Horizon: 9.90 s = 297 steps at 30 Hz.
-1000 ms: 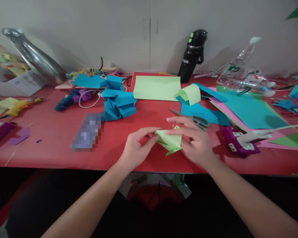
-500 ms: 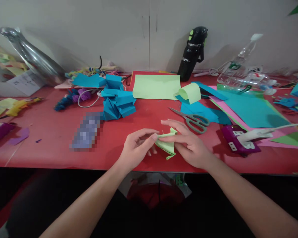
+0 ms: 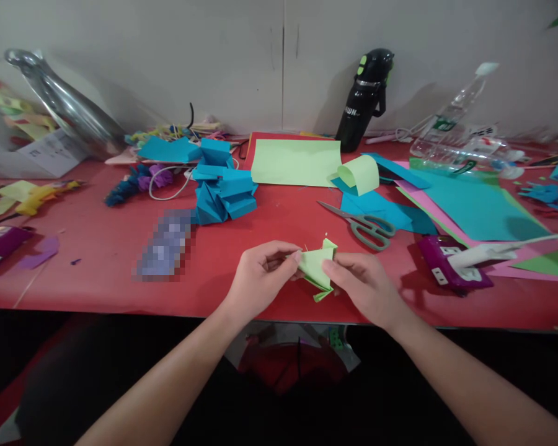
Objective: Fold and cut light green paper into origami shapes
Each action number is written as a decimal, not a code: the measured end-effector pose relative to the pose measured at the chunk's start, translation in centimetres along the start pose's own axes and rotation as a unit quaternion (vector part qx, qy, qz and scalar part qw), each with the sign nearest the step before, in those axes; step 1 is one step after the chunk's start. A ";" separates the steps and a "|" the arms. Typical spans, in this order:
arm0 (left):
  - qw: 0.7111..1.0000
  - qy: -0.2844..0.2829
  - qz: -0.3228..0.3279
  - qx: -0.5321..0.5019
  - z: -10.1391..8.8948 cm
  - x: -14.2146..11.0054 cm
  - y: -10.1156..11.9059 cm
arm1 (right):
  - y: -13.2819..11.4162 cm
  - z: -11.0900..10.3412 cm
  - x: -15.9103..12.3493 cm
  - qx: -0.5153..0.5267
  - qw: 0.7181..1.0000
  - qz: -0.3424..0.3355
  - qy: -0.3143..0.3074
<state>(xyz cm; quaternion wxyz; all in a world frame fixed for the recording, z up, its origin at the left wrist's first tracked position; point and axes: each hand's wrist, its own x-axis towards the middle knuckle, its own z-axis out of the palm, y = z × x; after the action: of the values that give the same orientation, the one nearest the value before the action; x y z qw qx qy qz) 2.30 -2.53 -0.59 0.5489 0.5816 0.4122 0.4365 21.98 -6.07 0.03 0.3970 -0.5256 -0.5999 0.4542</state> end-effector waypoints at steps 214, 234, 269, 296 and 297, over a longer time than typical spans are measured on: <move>0.945 -0.135 0.067 0.291 -2.9 0.3 1.0 | 0.3 0.8 0.8 0.033 0.989 -0.111 0.091; 0.981 -0.084 0.013 0.173 -2.0 0.3 0.0 | 0.8 0.4 1.3 0.068 0.995 -0.033 0.071; 0.959 -0.057 0.086 0.264 -0.5 -0.4 -1.8 | 0.7 0.5 0.5 -0.167 0.944 -0.274 0.076; 0.986 -0.061 0.101 0.121 -0.2 -0.8 -2.5 | 1.4 1.2 0.8 -0.050 0.969 -0.225 0.085; 0.985 -0.064 0.104 0.122 -0.2 -0.8 -2.6 | 1.4 1.2 0.8 -0.051 0.969 -0.225 0.085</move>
<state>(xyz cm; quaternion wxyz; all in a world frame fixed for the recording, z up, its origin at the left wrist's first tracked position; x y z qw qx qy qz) 1.88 -3.10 -3.18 0.4510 0.7106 0.3633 0.3996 21.11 -5.41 -1.62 0.5113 -0.4328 -0.6893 0.2759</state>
